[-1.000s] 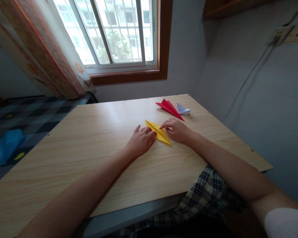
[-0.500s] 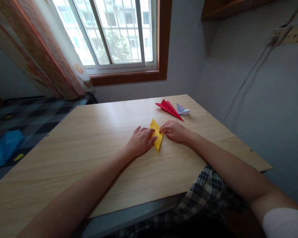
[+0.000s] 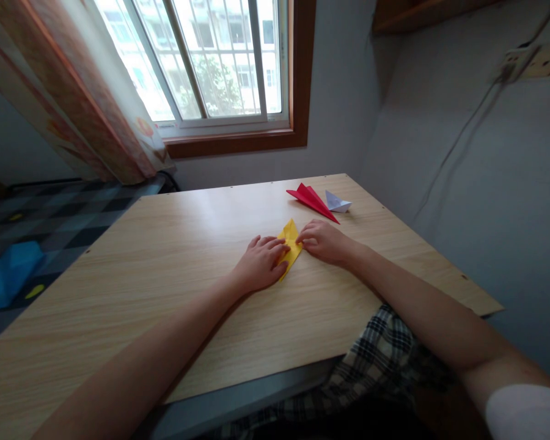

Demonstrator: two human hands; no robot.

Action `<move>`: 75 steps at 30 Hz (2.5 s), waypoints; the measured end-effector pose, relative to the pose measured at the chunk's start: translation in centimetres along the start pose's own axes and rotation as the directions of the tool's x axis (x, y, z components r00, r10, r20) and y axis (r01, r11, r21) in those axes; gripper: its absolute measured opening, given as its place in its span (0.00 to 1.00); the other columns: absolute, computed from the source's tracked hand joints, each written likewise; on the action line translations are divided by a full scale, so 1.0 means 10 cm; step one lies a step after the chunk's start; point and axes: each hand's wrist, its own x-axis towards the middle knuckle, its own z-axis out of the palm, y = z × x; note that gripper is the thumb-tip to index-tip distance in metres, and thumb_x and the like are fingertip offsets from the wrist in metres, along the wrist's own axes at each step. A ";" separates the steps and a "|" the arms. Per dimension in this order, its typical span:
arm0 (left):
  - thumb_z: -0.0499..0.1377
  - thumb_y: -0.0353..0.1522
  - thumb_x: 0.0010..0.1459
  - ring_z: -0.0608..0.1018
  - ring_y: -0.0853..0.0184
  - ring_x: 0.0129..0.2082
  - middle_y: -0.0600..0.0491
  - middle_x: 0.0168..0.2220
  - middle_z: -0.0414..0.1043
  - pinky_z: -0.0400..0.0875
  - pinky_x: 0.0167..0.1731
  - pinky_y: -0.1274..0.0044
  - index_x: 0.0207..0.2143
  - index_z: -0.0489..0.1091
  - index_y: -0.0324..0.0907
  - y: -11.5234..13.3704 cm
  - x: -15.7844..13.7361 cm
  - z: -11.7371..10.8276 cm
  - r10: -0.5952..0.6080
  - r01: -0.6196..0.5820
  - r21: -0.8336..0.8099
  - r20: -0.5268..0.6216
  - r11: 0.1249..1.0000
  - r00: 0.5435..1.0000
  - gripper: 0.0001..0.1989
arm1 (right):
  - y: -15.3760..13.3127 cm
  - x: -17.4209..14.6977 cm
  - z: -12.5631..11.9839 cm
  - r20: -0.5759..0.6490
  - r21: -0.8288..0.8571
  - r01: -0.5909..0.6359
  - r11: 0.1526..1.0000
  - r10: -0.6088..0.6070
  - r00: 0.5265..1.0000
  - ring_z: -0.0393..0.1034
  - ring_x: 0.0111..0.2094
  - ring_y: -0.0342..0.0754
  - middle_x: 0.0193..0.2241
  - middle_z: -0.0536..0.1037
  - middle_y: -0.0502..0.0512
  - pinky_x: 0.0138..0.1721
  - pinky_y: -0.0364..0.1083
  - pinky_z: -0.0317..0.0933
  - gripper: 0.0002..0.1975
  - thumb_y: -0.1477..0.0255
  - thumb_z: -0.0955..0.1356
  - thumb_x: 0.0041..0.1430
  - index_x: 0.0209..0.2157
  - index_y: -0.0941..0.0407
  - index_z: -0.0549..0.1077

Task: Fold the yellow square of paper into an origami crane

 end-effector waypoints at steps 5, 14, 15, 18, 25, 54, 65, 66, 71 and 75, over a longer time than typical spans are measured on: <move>0.54 0.33 0.63 0.68 0.53 0.62 0.50 0.60 0.72 0.56 0.64 0.53 0.55 0.72 0.46 0.02 0.00 -0.02 0.000 0.000 0.005 0.012 1.000 1.000 0.18 | 0.00 -0.02 0.00 -0.003 0.031 0.041 0.999 -0.041 0.999 0.73 0.43 0.50 0.39 0.83 0.57 0.50 0.49 0.65 0.14 0.82 0.68 0.56 0.38 0.55 0.83; 0.52 0.30 0.62 0.69 0.55 0.62 0.55 0.60 0.72 0.52 0.65 0.51 0.56 0.72 0.49 -0.02 0.00 0.00 -0.009 0.009 -0.016 0.003 1.000 1.000 0.21 | -0.03 -0.02 -0.03 -0.010 0.038 0.074 0.997 -0.074 0.997 0.73 0.41 0.49 0.37 0.82 0.56 0.46 0.48 0.65 0.12 0.81 0.70 0.54 0.38 0.54 0.83; 0.52 0.30 0.62 0.69 0.55 0.62 0.55 0.60 0.72 0.52 0.65 0.51 0.56 0.72 0.49 -0.02 0.00 0.00 -0.008 0.008 -0.020 0.007 1.000 1.000 0.21 | -0.03 -0.02 -0.03 -0.014 0.039 0.075 0.996 -0.075 0.997 0.73 0.40 0.48 0.36 0.82 0.56 0.45 0.47 0.65 0.11 0.80 0.71 0.55 0.38 0.54 0.83; 0.52 0.29 0.62 0.69 0.55 0.62 0.54 0.61 0.72 0.52 0.65 0.51 0.56 0.72 0.48 -0.02 0.01 -0.01 -0.004 0.004 -0.026 0.016 1.000 1.000 0.21 | -0.02 -0.02 -0.02 -0.029 0.047 0.077 0.996 -0.076 0.997 0.73 0.37 0.47 0.35 0.82 0.55 0.43 0.47 0.64 0.07 0.77 0.72 0.58 0.36 0.54 0.83; 0.52 0.28 0.61 0.70 0.56 0.62 0.52 0.60 0.72 0.58 0.64 0.55 0.56 0.72 0.45 -0.07 0.02 0.00 0.049 -0.048 -0.065 0.012 0.997 0.999 0.22 | -0.02 -0.02 -0.01 -0.058 0.058 0.079 0.995 -0.076 0.995 0.73 0.38 0.47 0.35 0.82 0.55 0.42 0.46 0.63 0.05 0.74 0.71 0.61 0.36 0.54 0.82; 0.52 0.29 0.62 0.71 0.60 0.61 0.51 0.62 0.71 0.58 0.64 0.60 0.59 0.70 0.47 -0.04 0.02 -0.05 0.184 -0.180 -0.071 0.053 0.981 0.982 0.23 | 0.00 0.00 -0.01 -0.008 0.041 0.026 0.999 -0.026 1.000 0.73 0.39 0.49 0.36 0.82 0.56 0.46 0.48 0.64 0.10 0.83 0.70 0.55 0.32 0.56 0.82; 0.56 0.36 0.65 0.77 0.59 0.55 0.48 0.52 0.78 0.69 0.58 0.66 0.49 0.76 0.43 0.02 0.05 -0.09 0.114 -0.111 -0.113 0.024 0.987 0.993 0.14 | -0.04 -0.02 -0.01 -0.028 0.080 0.089 0.993 -0.087 0.996 0.73 0.39 0.48 0.37 0.83 0.54 0.45 0.47 0.66 0.13 0.84 0.69 0.53 0.32 0.54 0.83; 0.56 0.35 0.65 0.77 0.59 0.55 0.48 0.52 0.78 0.69 0.58 0.66 0.49 0.76 0.42 0.01 0.05 -0.08 0.120 -0.117 -0.118 0.019 0.986 0.993 0.14 | -0.03 -0.02 -0.01 -0.020 0.082 0.095 0.992 -0.093 0.995 0.73 0.40 0.48 0.37 0.83 0.53 0.46 0.47 0.66 0.13 0.84 0.69 0.53 0.32 0.54 0.83; 0.54 0.35 0.67 0.77 0.59 0.56 0.48 0.53 0.78 0.68 0.60 0.66 0.50 0.75 0.42 -0.02 0.04 -0.04 0.138 -0.137 -0.103 0.002 0.985 0.990 0.15 | 0.00 -0.01 -0.01 0.022 0.064 0.104 0.992 -0.106 0.994 0.73 0.40 0.48 0.37 0.83 0.54 0.47 0.48 0.66 0.13 0.83 0.69 0.55 0.35 0.54 0.83; 0.50 0.38 0.70 0.77 0.60 0.57 0.49 0.55 0.77 0.69 0.60 0.66 0.51 0.75 0.43 -0.06 0.04 -0.02 0.123 -0.124 -0.109 -0.016 0.986 0.992 0.17 | 0.02 -0.01 -0.02 0.020 0.007 0.079 0.997 -0.079 0.997 0.74 0.39 0.49 0.36 0.83 0.55 0.46 0.47 0.65 0.12 0.83 0.69 0.57 0.35 0.55 0.84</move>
